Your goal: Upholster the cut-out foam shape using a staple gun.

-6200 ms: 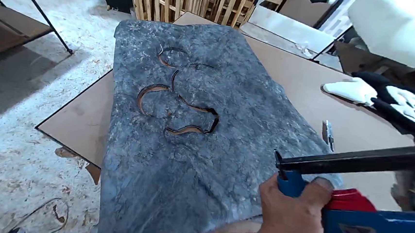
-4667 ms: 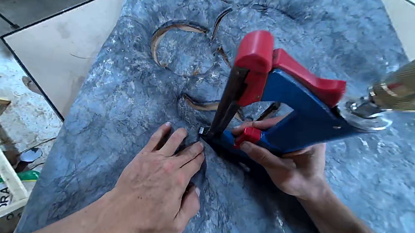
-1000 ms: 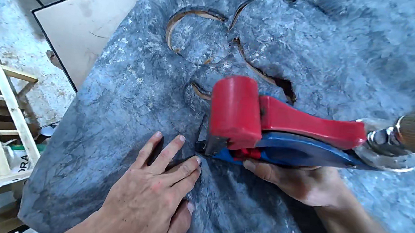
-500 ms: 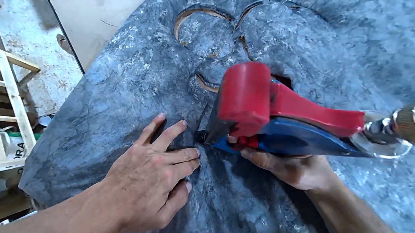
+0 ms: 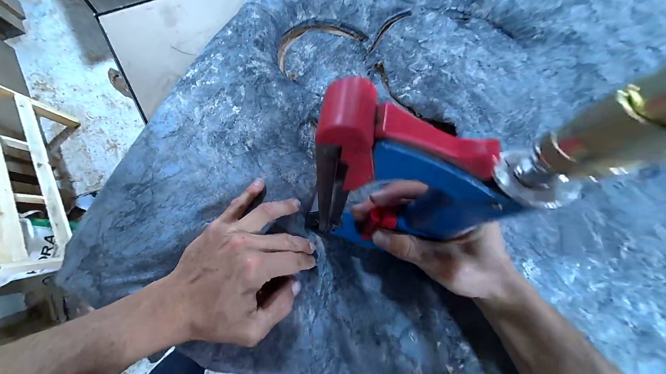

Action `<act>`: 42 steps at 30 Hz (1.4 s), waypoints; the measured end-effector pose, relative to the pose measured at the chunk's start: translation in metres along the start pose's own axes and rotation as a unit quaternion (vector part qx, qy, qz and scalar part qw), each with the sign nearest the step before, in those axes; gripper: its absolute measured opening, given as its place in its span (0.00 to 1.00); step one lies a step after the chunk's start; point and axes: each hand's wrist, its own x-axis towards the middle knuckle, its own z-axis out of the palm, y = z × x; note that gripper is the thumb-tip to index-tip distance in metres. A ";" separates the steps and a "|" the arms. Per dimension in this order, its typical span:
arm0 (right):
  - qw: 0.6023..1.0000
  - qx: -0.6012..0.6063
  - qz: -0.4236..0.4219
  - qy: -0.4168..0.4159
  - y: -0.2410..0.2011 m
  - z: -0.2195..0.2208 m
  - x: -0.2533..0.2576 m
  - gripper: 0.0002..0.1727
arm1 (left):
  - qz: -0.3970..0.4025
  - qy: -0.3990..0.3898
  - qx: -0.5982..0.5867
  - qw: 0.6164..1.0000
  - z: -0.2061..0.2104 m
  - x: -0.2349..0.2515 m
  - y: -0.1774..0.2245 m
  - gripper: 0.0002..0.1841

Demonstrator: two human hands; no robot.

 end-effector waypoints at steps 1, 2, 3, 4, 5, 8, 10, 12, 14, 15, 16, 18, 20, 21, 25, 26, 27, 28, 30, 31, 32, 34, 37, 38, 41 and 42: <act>1.000 0.010 -0.008 -0.005 -0.001 -0.003 0.003 0.21 | -0.012 0.036 -0.025 0.999 -0.003 -0.002 -0.001 0.15; 1.000 0.017 -0.016 0.003 -0.002 -0.005 0.003 0.22 | -0.039 0.055 -0.022 0.998 -0.009 -0.004 -0.002 0.16; 0.999 0.019 -0.025 0.023 -0.003 -0.007 0.003 0.21 | -0.075 0.043 0.014 0.996 -0.015 -0.006 -0.002 0.21; 0.998 0.019 -0.033 0.049 -0.003 -0.009 0.003 0.21 | -0.103 0.006 0.061 0.993 -0.018 -0.009 -0.001 0.27; 0.996 0.022 -0.037 0.076 -0.002 -0.010 0.002 0.20 | -0.109 -0.031 0.095 0.989 -0.019 -0.013 0.002 0.30; 0.989 0.058 -0.027 0.131 0.000 -0.012 0.005 0.18 | -0.067 -0.090 0.120 0.986 -0.009 -0.018 0.013 0.30; 0.988 0.070 -0.013 0.140 0.002 -0.014 0.006 0.18 | -0.052 -0.105 0.115 0.986 -0.003 -0.014 0.018 0.30; 0.988 0.081 -0.003 0.130 0.003 -0.018 0.007 0.18 | -0.050 -0.114 0.118 0.985 0.003 -0.007 0.023 0.30; 0.990 0.088 0.003 0.110 0.000 -0.020 0.006 0.17 | -0.049 -0.108 0.112 0.987 0.007 -0.005 0.025 0.30; 0.992 0.088 0.001 0.094 -0.002 -0.019 0.006 0.17 | -0.043 -0.097 0.105 0.989 0.009 -0.005 0.024 0.30; 0.993 0.082 -0.004 0.079 -0.004 -0.017 0.005 0.17 | -0.033 -0.080 0.094 0.992 0.009 -0.007 0.023 0.29; 0.998 0.048 -0.012 0.044 -0.007 -0.013 0.005 0.19 | -0.018 -0.051 0.081 0.995 0.010 -0.010 0.022 0.26; 1.000 0.010 -0.011 0.016 -0.011 -0.008 0.004 0.20 | -0.030 -0.061 0.093 0.993 0.010 -0.009 0.028 0.25; 1.000 0.003 -0.013 0.002 -0.011 -0.007 0.005 0.19 | -0.040 -0.073 0.102 0.991 0.010 -0.007 0.033 0.25; 0.999 -0.002 -0.032 -0.039 -0.006 -0.012 0.011 0.18 | -0.070 -0.080 0.126 0.986 0.016 -0.004 0.046 0.26; 0.999 -0.005 -0.033 -0.042 -0.005 -0.013 0.011 0.18 | -0.070 -0.074 0.127 0.987 0.018 -0.004 0.046 0.26; 0.999 -0.002 -0.030 -0.046 -0.005 -0.013 0.012 0.18 | -0.069 -0.066 0.126 0.987 0.019 -0.004 0.045 0.26; 0.999 -0.002 -0.023 -0.047 -0.005 -0.012 0.012 0.18 | -0.067 -0.056 0.125 0.988 0.020 -0.004 0.043 0.26; 0.999 0.004 -0.004 -0.044 -0.004 -0.006 0.010 0.18 | -0.065 -0.044 0.123 0.989 0.021 -0.006 0.042 0.26; 0.999 0.013 0.001 -0.046 -0.003 -0.004 0.008 0.17 | -0.065 -0.038 0.119 0.990 0.022 -0.007 0.042 0.26; 0.998 0.021 0.000 -0.051 -0.002 -0.004 0.007 0.17 | -0.065 -0.034 0.117 0.990 0.022 -0.007 0.042 0.26; 0.998 0.039 -0.001 -0.052 0.000 -0.005 0.006 0.16 | -0.066 -0.029 0.115 0.991 0.024 -0.007 0.042 0.26; 0.999 -0.013 -0.014 -0.041 -0.002 -0.003 0.004 0.17 | -0.068 -0.027 0.116 0.991 0.024 -0.006 0.043 0.25; 0.998 -0.043 -0.015 -0.033 -0.004 -0.002 0.002 0.18 | -0.068 -0.026 0.116 0.991 0.024 -0.006 0.043 0.24; 0.999 -0.051 -0.015 -0.008 -0.002 0.006 -0.002 0.18 | -0.065 -0.024 0.121 0.990 0.024 -0.007 0.042 0.25; 0.999 -0.046 -0.016 -0.004 -0.003 0.008 -0.002 0.18 | -0.064 -0.022 0.123 0.990 0.025 -0.007 0.042 0.25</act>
